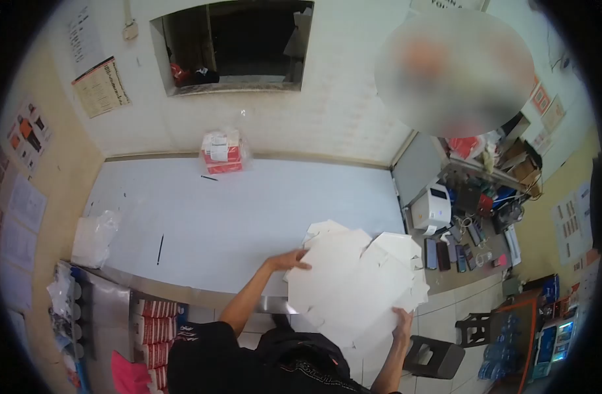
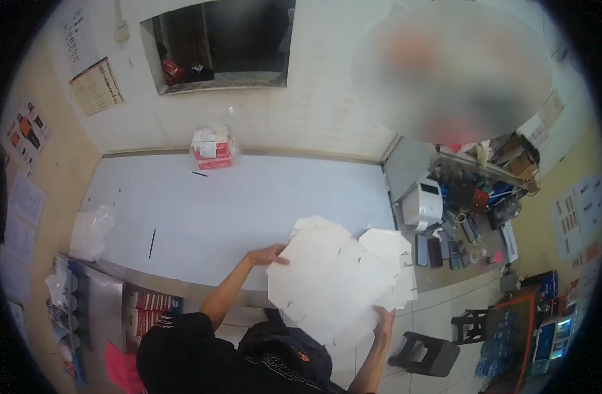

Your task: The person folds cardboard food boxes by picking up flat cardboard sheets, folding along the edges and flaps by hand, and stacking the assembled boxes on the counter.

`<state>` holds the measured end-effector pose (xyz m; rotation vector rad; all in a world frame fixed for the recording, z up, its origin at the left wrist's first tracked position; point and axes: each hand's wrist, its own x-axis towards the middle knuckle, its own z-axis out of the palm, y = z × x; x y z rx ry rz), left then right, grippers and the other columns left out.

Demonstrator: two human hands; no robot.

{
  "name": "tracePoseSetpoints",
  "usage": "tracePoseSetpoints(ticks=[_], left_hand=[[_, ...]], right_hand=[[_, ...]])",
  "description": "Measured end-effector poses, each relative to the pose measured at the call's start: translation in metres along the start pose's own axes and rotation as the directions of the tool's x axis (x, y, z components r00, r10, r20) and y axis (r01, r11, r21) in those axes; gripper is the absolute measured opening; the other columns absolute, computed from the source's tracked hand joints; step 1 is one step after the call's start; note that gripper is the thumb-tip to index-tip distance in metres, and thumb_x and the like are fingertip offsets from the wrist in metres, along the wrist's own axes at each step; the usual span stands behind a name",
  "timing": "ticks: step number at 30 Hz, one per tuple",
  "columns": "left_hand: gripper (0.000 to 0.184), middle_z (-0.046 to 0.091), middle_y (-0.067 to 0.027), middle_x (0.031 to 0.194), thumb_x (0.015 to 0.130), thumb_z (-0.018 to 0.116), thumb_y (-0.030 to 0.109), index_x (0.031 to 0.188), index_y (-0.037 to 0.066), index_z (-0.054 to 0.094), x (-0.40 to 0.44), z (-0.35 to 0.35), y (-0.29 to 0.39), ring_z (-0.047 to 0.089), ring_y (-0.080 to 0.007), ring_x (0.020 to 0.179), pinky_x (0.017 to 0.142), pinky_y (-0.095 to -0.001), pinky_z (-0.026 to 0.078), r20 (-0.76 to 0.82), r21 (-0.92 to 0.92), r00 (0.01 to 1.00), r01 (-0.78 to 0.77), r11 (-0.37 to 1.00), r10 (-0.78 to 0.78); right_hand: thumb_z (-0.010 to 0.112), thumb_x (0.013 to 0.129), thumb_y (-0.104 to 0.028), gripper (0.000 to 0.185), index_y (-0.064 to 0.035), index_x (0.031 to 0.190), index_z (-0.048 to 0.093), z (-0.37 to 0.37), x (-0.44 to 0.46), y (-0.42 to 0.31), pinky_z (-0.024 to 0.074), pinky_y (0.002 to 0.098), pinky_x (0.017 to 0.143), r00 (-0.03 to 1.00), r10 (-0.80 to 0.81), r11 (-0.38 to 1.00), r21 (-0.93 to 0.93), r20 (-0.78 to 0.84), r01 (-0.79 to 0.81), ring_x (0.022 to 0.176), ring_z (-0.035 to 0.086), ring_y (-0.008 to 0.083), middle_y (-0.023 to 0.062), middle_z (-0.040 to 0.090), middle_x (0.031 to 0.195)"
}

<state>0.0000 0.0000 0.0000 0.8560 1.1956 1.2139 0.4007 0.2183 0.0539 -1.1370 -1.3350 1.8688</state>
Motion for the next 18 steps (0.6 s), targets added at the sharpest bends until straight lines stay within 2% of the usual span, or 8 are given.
tracePoseSetpoints(ticks=[4,6,8,10,12,14,15,18], left_hand=[[0.084,0.043,-0.0143,0.139,0.08,0.075,0.034,0.144,0.003,0.03,-0.086,0.055,-0.011,0.043,-0.0242,0.125,0.103,-0.0392,0.039,0.036,-0.057,0.983,0.182,0.982,-0.18],[0.085,0.045,-0.0158,0.138,0.079,0.074,0.036,0.144,0.003,0.03,-0.085,0.105,-0.06,0.044,-0.0259,0.125,0.103,-0.0396,0.039,0.041,-0.005,0.988,0.148,0.989,-0.148],[0.086,0.047,-0.0185,0.137,0.077,0.075,0.042,0.144,0.006,0.033,-0.094,0.125,-0.125,0.045,-0.0307,0.126,0.104,-0.0404,0.038,-0.086,0.25,0.98,0.193,0.949,-0.177],[0.086,0.049,-0.0198,0.135,0.076,0.075,0.044,0.143,0.008,0.035,-0.13,0.154,-0.058,0.046,-0.0323,0.125,0.104,-0.0404,0.038,-0.124,0.317,0.971,0.233,0.919,-0.203],[0.082,0.052,-0.022,0.132,0.073,0.076,0.046,0.14,0.012,0.043,-0.133,0.175,-0.081,0.048,-0.0338,0.123,0.103,-0.0409,0.039,-0.317,0.564,0.948,0.215,0.798,-0.031],[0.088,0.052,-0.024,0.13,0.07,0.078,0.046,0.136,0.001,0.044,-0.126,0.172,-0.108,0.05,-0.0372,0.12,0.1,-0.0434,0.041,-0.193,0.644,0.981,0.134,0.753,-0.009],[0.103,0.042,-0.0299,0.133,0.068,0.075,0.06,0.135,-0.009,0.038,-0.118,0.173,-0.124,0.041,-0.0378,0.126,0.105,-0.0415,0.036,-0.176,0.643,0.974,0.222,0.733,-0.141],[0.071,0.061,-0.0225,0.116,0.071,0.08,0.036,0.124,-0.002,0.055,-0.125,0.189,-0.132,0.06,-0.0307,0.106,0.091,-0.041,0.047,-0.19,0.721,0.946,-0.048,0.691,0.264]], right_hand=[[0.065,0.078,-0.012,0.034,0.0035,0.108,0.062,0.012,-0.089,0.057,0.0499,0.0381,0.086,0.993,0.114,0.993,-0.02,0.025,-0.114,0.099,0.061,0.0277,0.0161,0.064,0.104],[0.064,0.085,-0.014,0.04,0.0073,0.118,0.055,0.006,-0.145,0.056,0.0417,0.038,0.099,0.998,0.049,0.853,-0.518,-0.049,-0.068,0.118,0.051,0.0273,0.0173,0.059,0.117],[0.065,0.082,-0.012,0.048,0.0071,0.123,0.049,0.014,-0.194,0.1,0.0438,0.0386,0.095,0.99,0.003,0.944,-0.326,-0.14,-0.049,0.11,0.055,0.0266,0.0162,0.059,0.117],[0.065,0.08,-0.006,0.06,0.0059,0.133,0.037,0.011,-0.249,0.12,0.0421,0.0432,0.097,0.962,0.0,1.0,0.006,-0.272,0.002,0.109,0.056,0.0281,0.0158,0.058,0.121],[0.063,0.081,-0.001,0.059,0.0044,0.134,0.039,0.002,-0.289,0.147,0.0389,0.045,0.102,0.859,-0.058,0.96,-0.265,-0.508,-0.092,0.112,0.055,0.0312,0.0191,0.056,0.124],[0.066,0.085,-0.016,0.058,0.0083,0.131,0.042,-0.049,-0.308,0.26,0.0404,0.0393,0.102,0.915,-0.258,0.846,-0.529,-0.31,0.059,0.113,0.054,0.0328,0.0232,0.053,0.126],[0.068,0.085,-0.018,0.056,0.0094,0.128,0.045,-0.014,-0.325,0.228,0.0438,0.0379,0.097,0.852,-0.11,0.938,-0.338,-0.512,-0.082,0.11,0.055,0.0298,0.0205,0.056,0.122],[0.067,0.087,-0.02,0.047,0.0079,0.121,0.05,0.009,-0.36,0.192,0.0449,0.033,0.09,0.853,-0.161,0.985,-0.136,-0.496,0.106,0.103,0.056,0.0223,0.0142,0.06,0.114]])
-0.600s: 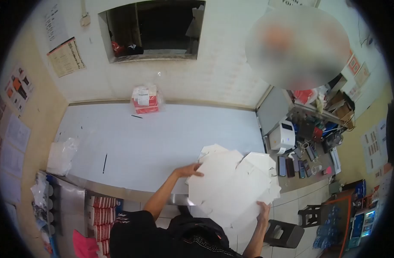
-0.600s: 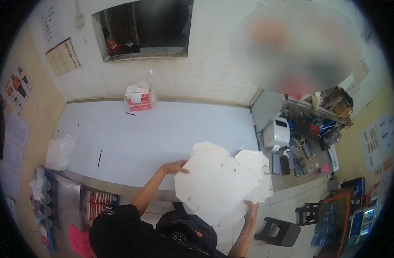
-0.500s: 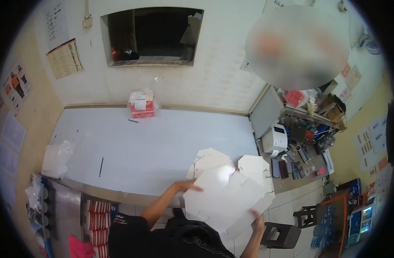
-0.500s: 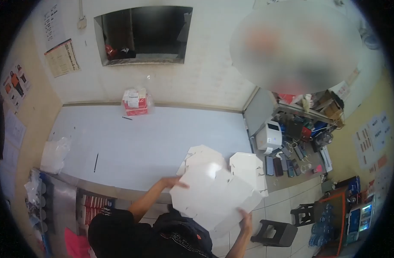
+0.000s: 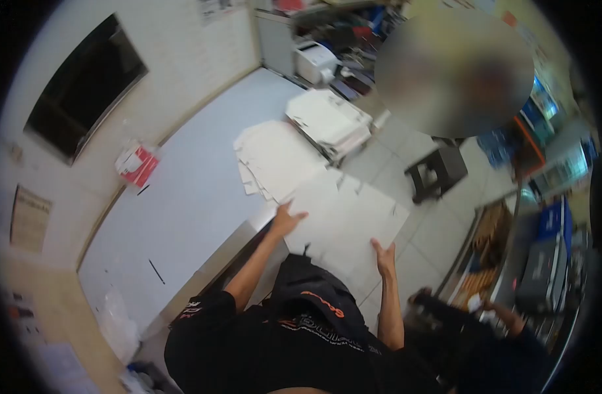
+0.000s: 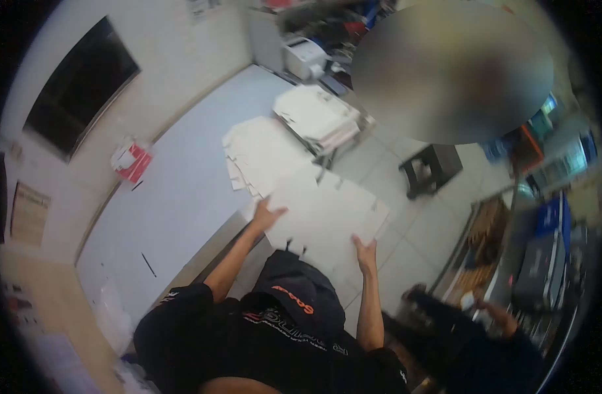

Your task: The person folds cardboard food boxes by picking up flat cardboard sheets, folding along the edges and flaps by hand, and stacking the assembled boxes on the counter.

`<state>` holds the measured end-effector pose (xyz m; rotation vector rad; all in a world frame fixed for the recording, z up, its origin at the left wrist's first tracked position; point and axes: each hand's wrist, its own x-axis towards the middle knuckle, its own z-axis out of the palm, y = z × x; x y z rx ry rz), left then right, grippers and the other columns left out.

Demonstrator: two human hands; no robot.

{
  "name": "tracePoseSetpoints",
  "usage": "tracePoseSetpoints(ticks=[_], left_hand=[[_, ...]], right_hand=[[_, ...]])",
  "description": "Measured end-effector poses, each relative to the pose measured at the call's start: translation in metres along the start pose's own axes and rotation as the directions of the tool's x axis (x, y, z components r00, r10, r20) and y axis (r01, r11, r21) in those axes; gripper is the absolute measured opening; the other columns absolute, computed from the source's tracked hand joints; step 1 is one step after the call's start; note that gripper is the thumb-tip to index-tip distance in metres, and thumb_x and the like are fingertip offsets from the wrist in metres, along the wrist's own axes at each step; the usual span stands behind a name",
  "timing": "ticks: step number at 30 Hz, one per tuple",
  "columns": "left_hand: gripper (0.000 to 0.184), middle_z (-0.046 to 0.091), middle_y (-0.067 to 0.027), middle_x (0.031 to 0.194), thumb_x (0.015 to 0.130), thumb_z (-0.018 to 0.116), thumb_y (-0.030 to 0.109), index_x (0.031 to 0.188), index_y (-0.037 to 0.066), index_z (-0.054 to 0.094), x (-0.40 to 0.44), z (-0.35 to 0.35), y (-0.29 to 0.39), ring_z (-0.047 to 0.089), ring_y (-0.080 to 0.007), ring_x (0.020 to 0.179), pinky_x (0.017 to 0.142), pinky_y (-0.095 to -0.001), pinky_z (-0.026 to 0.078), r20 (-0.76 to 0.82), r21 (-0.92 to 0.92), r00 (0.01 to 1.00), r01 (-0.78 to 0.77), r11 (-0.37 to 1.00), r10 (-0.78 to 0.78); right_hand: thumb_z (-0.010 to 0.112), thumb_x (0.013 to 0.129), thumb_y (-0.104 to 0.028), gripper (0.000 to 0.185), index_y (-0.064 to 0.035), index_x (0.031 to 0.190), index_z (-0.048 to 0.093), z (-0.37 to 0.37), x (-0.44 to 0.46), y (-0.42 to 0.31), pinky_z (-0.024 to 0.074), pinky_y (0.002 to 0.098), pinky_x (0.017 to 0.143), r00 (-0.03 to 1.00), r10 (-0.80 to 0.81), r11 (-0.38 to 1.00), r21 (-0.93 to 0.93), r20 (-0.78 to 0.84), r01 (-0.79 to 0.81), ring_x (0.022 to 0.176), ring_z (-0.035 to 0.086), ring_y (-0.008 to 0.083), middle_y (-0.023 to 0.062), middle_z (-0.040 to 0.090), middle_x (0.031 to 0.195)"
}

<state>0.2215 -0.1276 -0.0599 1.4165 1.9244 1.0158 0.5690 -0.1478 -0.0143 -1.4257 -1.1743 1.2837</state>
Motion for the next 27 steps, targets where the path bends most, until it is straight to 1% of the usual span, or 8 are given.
tracePoseSetpoints(ticks=[3,4,7,11,16,20,23,27], left_hand=[[0.037,0.071,-0.0101,0.093,0.076,0.079,0.021,0.103,-0.001,0.068,-0.037,-0.088,0.118,0.065,-0.0156,0.085,0.08,-0.0302,0.051,0.037,-0.195,0.991,0.137,0.971,-0.132],[0.025,0.071,-0.009,0.087,0.08,0.075,0.017,0.095,-0.002,0.07,-0.027,-0.083,0.073,0.065,-0.0143,0.082,0.079,-0.0293,0.052,0.057,-0.412,0.997,-0.024,0.911,0.052],[0.028,0.071,-0.0109,0.092,0.08,0.076,0.017,0.098,-0.004,0.069,-0.038,-0.12,0.061,0.065,-0.0156,0.084,0.081,-0.0301,0.051,0.008,-0.337,0.997,-0.068,0.939,0.075],[0.035,0.069,-0.0109,0.098,0.08,0.076,0.017,0.105,-0.003,0.066,-0.072,-0.144,-0.025,0.064,-0.0167,0.089,0.083,-0.0296,0.05,-0.307,-0.171,0.951,-0.013,0.985,-0.041],[0.044,0.067,-0.0081,0.103,0.081,0.076,0.023,0.113,-0.004,0.061,-0.143,-0.214,-0.082,0.06,-0.0175,0.094,0.087,-0.0308,0.047,-0.492,-0.494,0.845,-0.074,0.866,-0.208],[0.044,0.066,-0.0092,0.108,0.082,0.074,0.022,0.115,-0.004,0.06,-0.179,-0.228,-0.181,0.06,-0.0183,0.097,0.088,-0.0313,0.047,-0.484,-0.395,0.804,0.153,0.906,-0.347],[0.044,0.065,-0.0098,0.11,0.084,0.072,0.02,0.118,-0.004,0.058,-0.177,-0.242,-0.196,0.06,-0.0187,0.1,0.089,-0.0315,0.047,-0.594,-0.514,0.72,0.002,0.858,-0.358],[0.04,0.066,-0.0134,0.109,0.085,0.069,0.016,0.119,-0.001,0.055,-0.165,-0.258,-0.25,0.061,-0.0229,0.103,0.091,-0.0346,0.047,-0.61,-0.474,0.682,0.095,0.875,-0.404]], right_hand=[[0.064,0.091,-0.022,0.04,0.0059,0.117,0.055,0.01,-0.055,-0.05,0.0441,0.0309,0.089,0.992,-0.072,0.997,-0.004,-0.1,0.072,0.1,0.056,0.0199,0.0127,0.062,0.11],[0.063,0.092,-0.025,0.04,0.0051,0.116,0.056,0.016,-0.055,-0.057,0.0438,0.0302,0.088,0.989,-0.116,0.993,0.025,-0.096,0.119,0.1,0.056,0.0189,0.0124,0.062,0.109],[0.06,0.095,-0.028,0.038,0.0033,0.115,0.057,0.052,-0.052,-0.043,0.0435,0.0293,0.088,0.961,-0.273,0.961,-0.04,0.037,0.274,0.1,0.056,0.0169,0.0118,0.062,0.109],[0.056,0.097,-0.026,0.036,0.0039,0.116,0.057,0.134,-0.052,-0.033,0.0435,0.0293,0.088,0.944,-0.119,0.993,0.031,0.307,0.116,0.098,0.056,0.0161,0.0115,0.063,0.107],[0.054,0.096,-0.021,0.035,0.0025,0.122,0.055,0.239,-0.06,-0.035,0.0453,0.03,0.086,0.701,-0.54,0.832,0.169,0.466,0.529,0.102,0.062,0.0235,0.0132,0.066,0.112],[0.054,0.097,-0.018,0.025,0.0011,0.112,0.06,0.317,-0.042,0.038,0.0446,0.0276,0.082,0.633,-0.252,0.905,-0.052,0.732,0.422,0.093,0.055,0.0133,0.0098,0.066,0.102],[0.053,0.097,-0.021,0.033,0.0039,0.118,0.056,0.356,-0.053,0.036,0.0455,0.0333,0.085,0.655,-0.385,0.898,0.101,0.65,0.427,0.1,0.061,0.023,0.0155,0.067,0.106],[0.054,0.097,-0.025,0.035,0.0063,0.113,0.059,0.384,-0.058,0.011,0.0448,0.0324,0.086,0.641,-0.258,0.925,-0.006,0.723,0.379,0.098,0.059,0.0216,0.014,0.066,0.102]])
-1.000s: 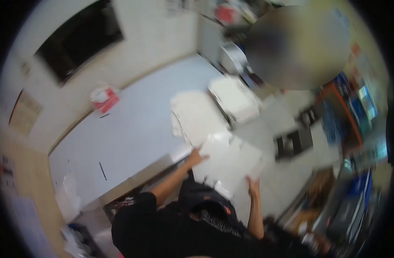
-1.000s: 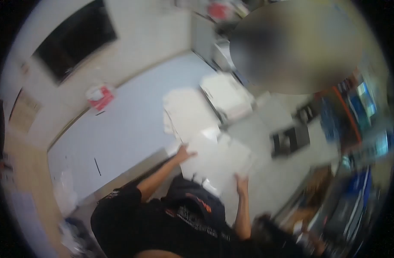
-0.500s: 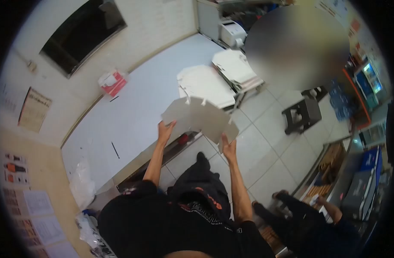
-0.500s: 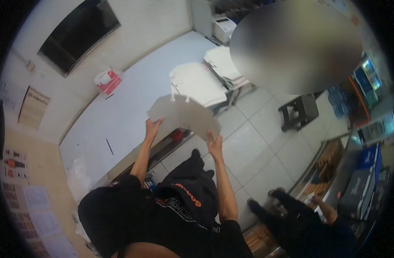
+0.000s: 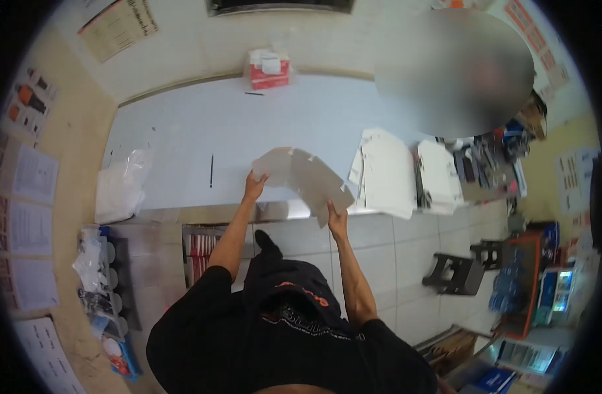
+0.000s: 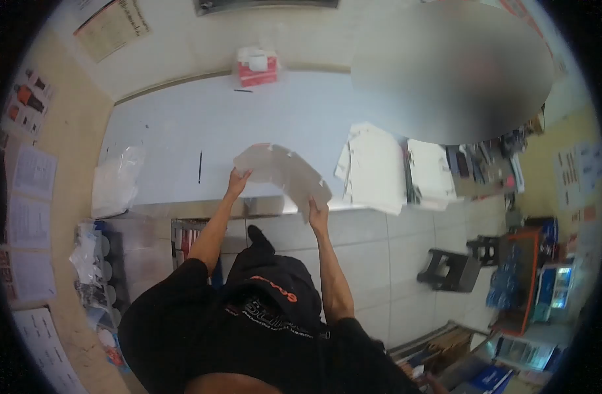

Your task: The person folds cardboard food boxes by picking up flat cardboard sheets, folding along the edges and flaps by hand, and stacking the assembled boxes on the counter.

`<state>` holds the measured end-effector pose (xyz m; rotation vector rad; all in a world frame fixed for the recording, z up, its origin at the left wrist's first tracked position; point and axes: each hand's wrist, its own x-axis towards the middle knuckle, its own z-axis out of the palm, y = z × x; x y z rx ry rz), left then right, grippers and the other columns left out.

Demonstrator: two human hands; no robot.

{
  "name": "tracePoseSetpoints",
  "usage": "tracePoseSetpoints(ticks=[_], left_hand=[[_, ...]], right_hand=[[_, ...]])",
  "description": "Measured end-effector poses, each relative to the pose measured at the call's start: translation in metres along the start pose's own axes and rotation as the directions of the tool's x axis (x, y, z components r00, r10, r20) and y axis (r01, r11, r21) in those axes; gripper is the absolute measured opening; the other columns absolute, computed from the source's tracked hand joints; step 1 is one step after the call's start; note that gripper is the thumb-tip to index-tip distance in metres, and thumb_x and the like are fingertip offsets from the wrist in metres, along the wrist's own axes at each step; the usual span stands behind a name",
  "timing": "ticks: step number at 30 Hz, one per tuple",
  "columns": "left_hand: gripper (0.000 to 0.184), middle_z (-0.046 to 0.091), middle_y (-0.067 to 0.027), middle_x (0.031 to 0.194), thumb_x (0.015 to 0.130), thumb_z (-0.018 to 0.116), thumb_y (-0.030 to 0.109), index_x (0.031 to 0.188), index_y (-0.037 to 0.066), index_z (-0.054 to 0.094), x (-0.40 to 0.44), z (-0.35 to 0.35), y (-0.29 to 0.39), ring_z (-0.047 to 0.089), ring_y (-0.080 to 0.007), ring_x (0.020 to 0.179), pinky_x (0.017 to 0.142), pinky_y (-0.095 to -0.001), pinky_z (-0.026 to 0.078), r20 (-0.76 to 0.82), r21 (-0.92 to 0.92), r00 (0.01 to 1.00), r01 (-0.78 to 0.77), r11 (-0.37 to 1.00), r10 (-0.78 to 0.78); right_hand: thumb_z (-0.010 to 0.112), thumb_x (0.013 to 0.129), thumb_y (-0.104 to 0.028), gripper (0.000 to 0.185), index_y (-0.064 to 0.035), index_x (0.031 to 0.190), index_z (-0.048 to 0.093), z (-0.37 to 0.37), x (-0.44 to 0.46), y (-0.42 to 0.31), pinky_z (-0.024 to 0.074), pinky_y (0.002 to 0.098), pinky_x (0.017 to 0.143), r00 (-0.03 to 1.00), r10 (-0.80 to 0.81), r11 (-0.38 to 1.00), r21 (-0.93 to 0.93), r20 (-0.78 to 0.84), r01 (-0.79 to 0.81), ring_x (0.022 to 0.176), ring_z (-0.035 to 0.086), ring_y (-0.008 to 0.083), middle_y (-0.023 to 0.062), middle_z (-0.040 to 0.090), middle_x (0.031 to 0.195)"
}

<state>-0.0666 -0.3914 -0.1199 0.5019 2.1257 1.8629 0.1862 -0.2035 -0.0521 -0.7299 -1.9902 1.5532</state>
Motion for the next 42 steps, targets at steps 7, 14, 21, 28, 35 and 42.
tracePoseSetpoints(ticks=[7,14,21,28,35,42], left_hand=[[0.048,0.065,-0.0152,0.107,0.074,0.071,0.015,0.119,0.012,0.056,0.124,0.005,0.062,0.059,-0.0323,0.107,0.093,-0.0515,0.042,0.254,0.634,0.962,-0.089,0.768,-0.099],[0.049,0.062,-0.0106,0.111,0.075,0.07,0.01,0.121,0.01,0.052,0.135,0.068,0.022,0.052,-0.0288,0.115,0.097,-0.0539,0.033,0.486,0.786,0.859,-0.349,0.51,-0.161],[0.054,0.061,-0.0115,0.115,0.075,0.074,0.017,0.124,0.01,0.052,0.134,0.087,0.011,0.049,-0.0307,0.116,0.098,-0.0496,0.033,0.562,0.515,0.827,-0.361,0.778,0.012],[0.033,0.062,-0.0102,0.115,0.081,0.066,0.013,0.113,0.007,0.06,0.126,0.073,-0.006,0.052,-0.0282,0.113,0.097,-0.045,0.038,0.285,0.549,0.959,-0.175,0.817,0.013],[0.027,0.059,-0.0084,0.119,0.083,0.061,0.008,0.109,0.006,0.063,0.118,0.07,-0.01,0.049,-0.0272,0.116,0.098,-0.047,0.037,0.312,0.608,0.933,-0.343,0.716,0.182],[0.023,0.057,-0.0058,0.116,0.079,0.058,0.005,0.1,0.008,0.067,0.106,0.058,0.04,0.043,-0.0269,0.119,0.098,-0.0485,0.031,0.464,0.793,0.874,-0.483,0.371,0.146]], right_hand=[[0.058,0.095,-0.026,0.051,-0.0032,0.137,0.04,0.073,-0.006,0.028,0.0414,0.0415,0.1,0.811,0.568,0.624,0.57,0.138,-0.534,0.115,0.053,0.0287,0.0131,0.054,0.126],[0.05,0.094,-0.046,0.052,-0.0014,0.121,0.058,0.057,-0.004,0.019,0.0283,0.0452,0.11,0.465,0.587,0.791,-0.593,0.663,-0.152,0.123,0.047,0.0345,0.0182,0.055,0.128],[0.064,0.081,-0.009,0.047,-0.0027,0.124,0.048,0.104,0.208,0.01,0.0385,0.0473,0.097,0.899,-0.102,0.624,-0.676,0.426,0.392,0.115,0.05,0.0365,0.019,0.053,0.123],[0.061,0.077,-0.003,0.038,-0.0029,0.115,0.053,0.11,0.234,0.061,0.0411,0.0429,0.095,0.856,-0.025,0.621,-0.663,0.516,0.418,0.113,0.05,0.0304,0.0139,0.054,0.116],[0.062,0.076,-0.001,0.033,-0.0016,0.109,0.054,0.112,0.23,0.048,0.0437,0.0414,0.088,0.872,-0.163,0.57,-0.678,0.461,0.465,0.106,0.052,0.0305,0.012,0.055,0.112],[0.051,0.076,0.005,0.052,-0.0016,0.127,0.048,0.102,0.223,0.014,0.046,0.0408,0.081,0.762,-0.125,0.453,-0.646,0.635,0.614,0.092,0.058,0.0291,0.013,0.061,0.099]])
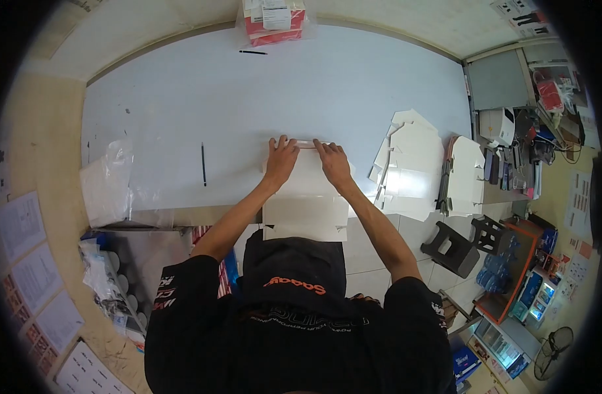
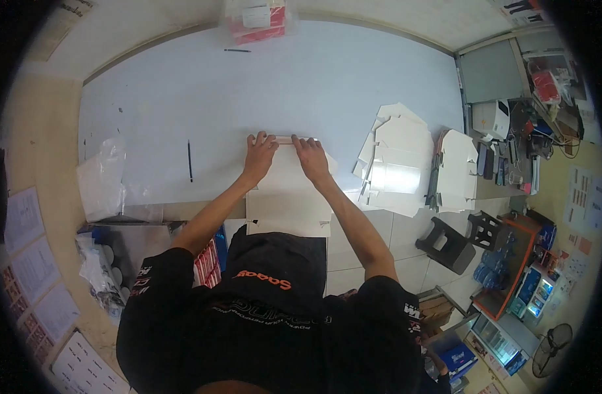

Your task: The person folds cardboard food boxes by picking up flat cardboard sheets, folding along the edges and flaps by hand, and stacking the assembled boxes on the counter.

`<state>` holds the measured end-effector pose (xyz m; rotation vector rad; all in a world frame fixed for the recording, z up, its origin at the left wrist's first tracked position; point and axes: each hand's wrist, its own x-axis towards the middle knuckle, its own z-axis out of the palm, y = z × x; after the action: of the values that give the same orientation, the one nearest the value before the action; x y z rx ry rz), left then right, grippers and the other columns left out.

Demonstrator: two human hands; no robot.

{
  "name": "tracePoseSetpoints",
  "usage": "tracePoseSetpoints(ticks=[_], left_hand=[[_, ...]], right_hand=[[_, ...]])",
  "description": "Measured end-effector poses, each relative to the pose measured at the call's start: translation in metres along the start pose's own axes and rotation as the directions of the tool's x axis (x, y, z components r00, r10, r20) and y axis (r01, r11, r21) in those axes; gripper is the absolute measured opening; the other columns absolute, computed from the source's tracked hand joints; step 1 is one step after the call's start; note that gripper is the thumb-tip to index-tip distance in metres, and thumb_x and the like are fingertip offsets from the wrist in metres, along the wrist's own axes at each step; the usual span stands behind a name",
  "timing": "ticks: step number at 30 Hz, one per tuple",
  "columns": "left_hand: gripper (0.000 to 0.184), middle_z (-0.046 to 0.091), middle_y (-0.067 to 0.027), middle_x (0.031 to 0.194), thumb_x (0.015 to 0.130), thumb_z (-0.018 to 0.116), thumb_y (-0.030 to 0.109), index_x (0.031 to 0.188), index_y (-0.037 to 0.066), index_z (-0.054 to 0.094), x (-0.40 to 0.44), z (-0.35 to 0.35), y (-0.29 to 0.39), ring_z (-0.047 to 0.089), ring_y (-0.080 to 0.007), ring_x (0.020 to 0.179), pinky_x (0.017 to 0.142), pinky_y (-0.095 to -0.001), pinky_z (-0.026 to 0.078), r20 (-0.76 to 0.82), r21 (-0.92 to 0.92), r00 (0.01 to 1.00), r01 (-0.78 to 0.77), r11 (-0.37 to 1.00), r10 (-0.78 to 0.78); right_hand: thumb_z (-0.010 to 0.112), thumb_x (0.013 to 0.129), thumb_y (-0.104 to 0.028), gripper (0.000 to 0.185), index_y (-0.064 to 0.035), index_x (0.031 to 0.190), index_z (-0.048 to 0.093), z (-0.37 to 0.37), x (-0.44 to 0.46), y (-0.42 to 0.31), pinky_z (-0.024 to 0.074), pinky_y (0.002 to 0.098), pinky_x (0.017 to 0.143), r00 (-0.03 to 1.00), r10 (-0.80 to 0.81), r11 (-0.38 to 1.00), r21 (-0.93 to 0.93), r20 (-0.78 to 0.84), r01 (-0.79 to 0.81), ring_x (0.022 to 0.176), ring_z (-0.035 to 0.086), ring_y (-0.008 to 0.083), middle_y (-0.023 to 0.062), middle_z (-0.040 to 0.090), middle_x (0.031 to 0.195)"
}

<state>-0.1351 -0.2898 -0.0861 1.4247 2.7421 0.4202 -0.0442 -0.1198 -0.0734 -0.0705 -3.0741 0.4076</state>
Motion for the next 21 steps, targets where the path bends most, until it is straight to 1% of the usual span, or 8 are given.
tracePoseSetpoints(ticks=[2,4,6,11,13,15,18,21], left_hand=[[0.022,0.059,-0.0072,0.111,0.078,0.057,0.004,0.098,0.007,0.067,-0.004,-0.003,0.002,0.046,-0.0271,0.116,0.096,-0.0468,0.034,-0.019,0.002,1.0,-0.016,1.0,0.016],[0.017,0.062,-0.0116,0.098,0.079,0.054,0.002,0.091,0.006,0.066,-0.003,0.007,-0.001,0.055,-0.0295,0.106,0.092,-0.0447,0.038,0.159,-0.124,0.987,0.028,0.992,-0.008],[0.013,0.063,-0.0158,0.089,0.078,0.054,0.003,0.087,0.004,0.064,0.005,0.018,-0.005,0.06,-0.032,0.096,0.084,-0.0458,0.045,0.094,-0.163,0.995,-0.009,0.987,0.024],[0.011,0.063,-0.0133,0.088,0.079,0.055,0.003,0.081,0.004,0.065,0.022,0.025,-0.007,0.06,-0.0307,0.092,0.075,-0.0425,0.052,0.126,-0.229,0.992,0.052,0.972,-0.023],[0.015,0.062,-0.0113,0.092,0.075,0.058,0.001,0.088,0.004,0.064,0.016,0.034,0.001,0.059,-0.0308,0.094,0.074,-0.0423,0.053,0.192,-0.065,0.98,-0.045,0.997,0.057],[0.03,0.06,-0.01,0.097,0.072,0.062,0.001,0.101,0.004,0.061,-0.001,0.052,0.008,0.056,-0.0274,0.095,0.074,-0.0383,0.05,0.091,-0.004,0.995,-0.037,0.999,0.037],[0.03,0.056,-0.0068,0.103,0.072,0.062,0.006,0.102,0.005,0.06,-0.029,0.074,0.009,0.05,-0.0269,0.102,0.079,-0.0367,0.046,-0.058,0.139,0.993,-0.097,0.986,0.106],[0.027,0.054,-0.0056,0.102,0.073,0.062,0.007,0.1,0.006,0.06,-0.036,0.075,0.012,0.049,-0.0259,0.101,0.08,-0.0365,0.046,-0.037,0.078,0.996,-0.073,0.994,0.076]], right_hand=[[0.048,0.076,0.006,0.054,-0.0015,0.13,0.048,-0.002,-0.003,-0.003,0.0465,0.0419,0.077,0.999,-0.014,1.0,0.024,-0.037,0.015,0.086,0.059,0.0297,0.0136,0.064,0.094],[0.049,0.074,0.006,0.059,-0.002,0.132,0.045,-0.011,0.003,-0.003,0.0462,0.0427,0.072,0.998,0.047,0.998,0.039,0.042,-0.049,0.077,0.061,0.0299,0.0133,0.065,0.084],[0.054,0.071,0.006,0.066,-0.0023,0.135,0.041,-0.001,0.013,0.006,0.0458,0.0434,0.071,0.954,0.061,0.992,-0.123,0.295,-0.025,0.073,0.062,0.0291,0.0119,0.064,0.074],[0.059,0.07,0.005,0.068,-0.0012,0.135,0.038,0.02,0.024,-0.009,0.045,0.0445,0.075,0.98,0.025,0.983,-0.181,0.197,0.012,0.076,0.063,0.0302,0.0112,0.064,0.073],[0.059,0.07,0.004,0.066,-0.0009,0.133,0.039,0.035,0.017,-0.007,0.0451,0.0453,0.08,0.988,-0.034,0.97,-0.234,0.152,0.069,0.081,0.062,0.0337,0.0144,0.065,0.079],[0.059,0.07,0.004,0.061,0.0003,0.128,0.041,0.047,0.006,-0.006,0.0445,0.0451,0.082,0.987,-0.071,0.97,-0.222,0.148,0.103,0.087,0.06,0.0359,0.0178,0.063,0.091],[0.058,0.069,0.005,0.054,0.0001,0.121,0.045,0.057,-0.01,-0.008,0.043,0.0443,0.081,0.987,-0.076,0.981,-0.166,0.14,0.099,0.089,0.058,0.0347,0.0172,0.062,0.091],[0.058,0.066,0.004,0.047,0.0,0.111,0.049,0.056,-0.024,-0.011,0.0414,0.0434,0.08,0.991,-0.12,0.987,-0.097,0.059,0.126,0.088,0.056,0.033,0.0156,0.059,0.088]])
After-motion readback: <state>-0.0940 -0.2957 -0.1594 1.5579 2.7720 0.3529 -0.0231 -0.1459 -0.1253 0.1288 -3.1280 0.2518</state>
